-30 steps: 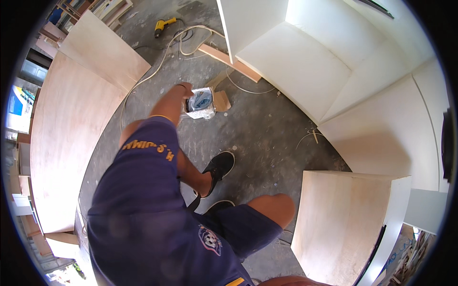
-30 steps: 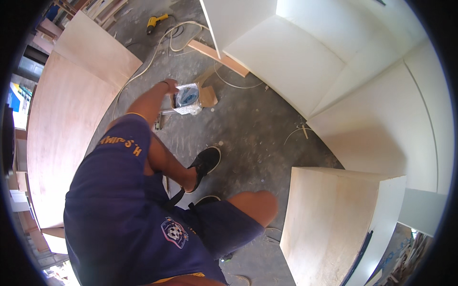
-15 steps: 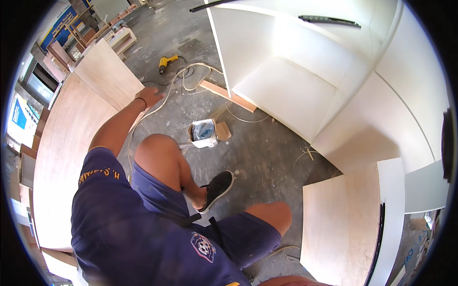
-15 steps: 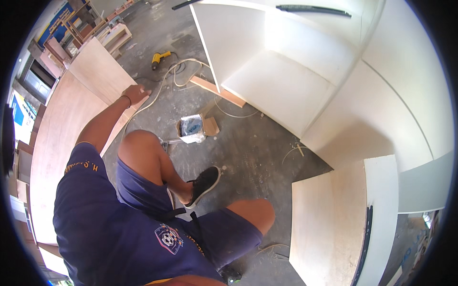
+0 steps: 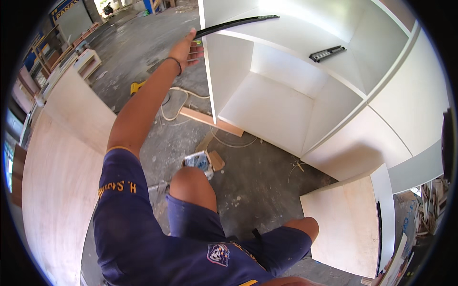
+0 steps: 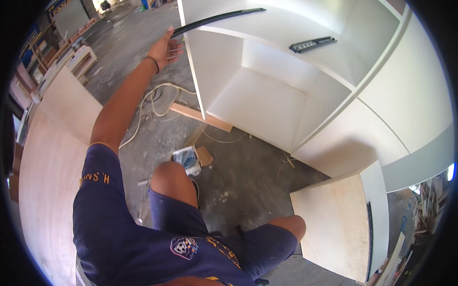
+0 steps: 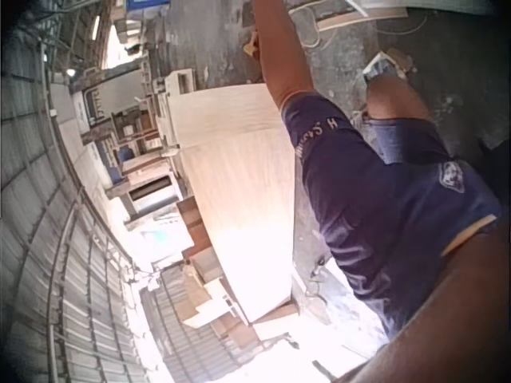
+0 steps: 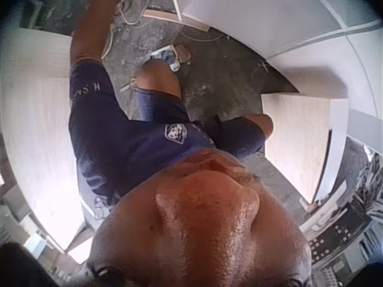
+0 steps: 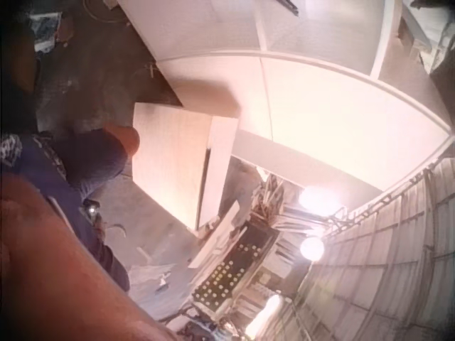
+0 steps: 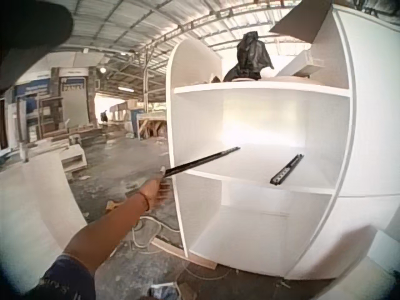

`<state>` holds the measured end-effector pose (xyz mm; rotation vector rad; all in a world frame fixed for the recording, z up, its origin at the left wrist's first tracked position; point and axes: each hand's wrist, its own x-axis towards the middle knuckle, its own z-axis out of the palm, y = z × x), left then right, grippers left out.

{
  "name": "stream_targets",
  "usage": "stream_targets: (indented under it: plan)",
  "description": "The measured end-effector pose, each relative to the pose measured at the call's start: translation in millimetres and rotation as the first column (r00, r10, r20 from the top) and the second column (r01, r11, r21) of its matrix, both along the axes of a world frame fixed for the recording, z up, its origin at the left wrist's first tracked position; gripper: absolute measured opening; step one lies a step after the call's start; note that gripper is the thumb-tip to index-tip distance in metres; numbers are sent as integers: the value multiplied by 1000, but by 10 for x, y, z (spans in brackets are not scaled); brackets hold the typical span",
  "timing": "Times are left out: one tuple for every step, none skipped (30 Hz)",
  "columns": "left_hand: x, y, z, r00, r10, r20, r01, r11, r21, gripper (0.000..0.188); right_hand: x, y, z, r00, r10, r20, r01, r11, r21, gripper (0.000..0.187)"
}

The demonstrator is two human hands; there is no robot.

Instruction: The person attaches metal slides to a wooden drawer and the interior of a cabinet using an electric drill and screws.

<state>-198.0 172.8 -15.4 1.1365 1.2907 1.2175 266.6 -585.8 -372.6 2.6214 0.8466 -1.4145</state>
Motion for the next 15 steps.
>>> stream_targets:
  plan:
    - [65,72,-49,998,-47,31,45,998,53,52,-17,-29,9,999,16,-32,-17,1000,-17,33]
    - [94,147,-105,994,-95,60,88,991,105,45,-49,-59,10,998,30,-62,-32,999,-32,33]
    - [82,208,-160,981,-134,140,110,979,170,25,-84,-88,9,994,53,-96,-57,998,-42,33]
    - [61,262,-215,984,-140,111,112,966,233,26,-111,-90,-4,988,85,-129,-91,995,-40,32]
    - [56,307,-284,986,-146,83,117,950,291,26,-149,-101,-6,980,110,-163,-118,992,-38,32]
    - [36,337,-318,987,-149,53,122,929,349,26,-175,-110,-14,967,160,-199,-167,986,-18,31]
    - [23,357,-341,984,-165,64,132,926,353,25,-166,-78,-36,945,239,-225,-241,970,20,31]
    - [14,342,-338,980,-182,79,143,925,353,24,-104,-72,-106,905,353,-238,-344,936,77,31]
    - [34,352,-375,970,-211,118,158,924,348,23,62,-228,-138,839,503,-209,-482,864,146,30]
    - [61,364,-428,957,-227,178,155,926,344,24,221,-328,-157,679,728,-94,-685,674,275,30]
    - [-93,259,-287,975,-181,131,121,922,368,25,-113,798,194,891,275,-361,-261,961,88,26]
    - [-169,259,-238,970,-171,173,96,922,374,26,-133,1200,425,916,226,-331,-214,974,72,22]
    - [-2,307,-298,959,-230,167,151,910,385,27,-100,1198,513,931,247,-270,-231,969,90,20]
    - [-28,317,-292,959,-245,142,170,899,404,28,-148,1527,664,950,162,-266,-137,984,110,20]
    - [14,336,-319,951,-277,140,197,886,419,30,63,1564,601,903,362,-232,-323,927,190,19]
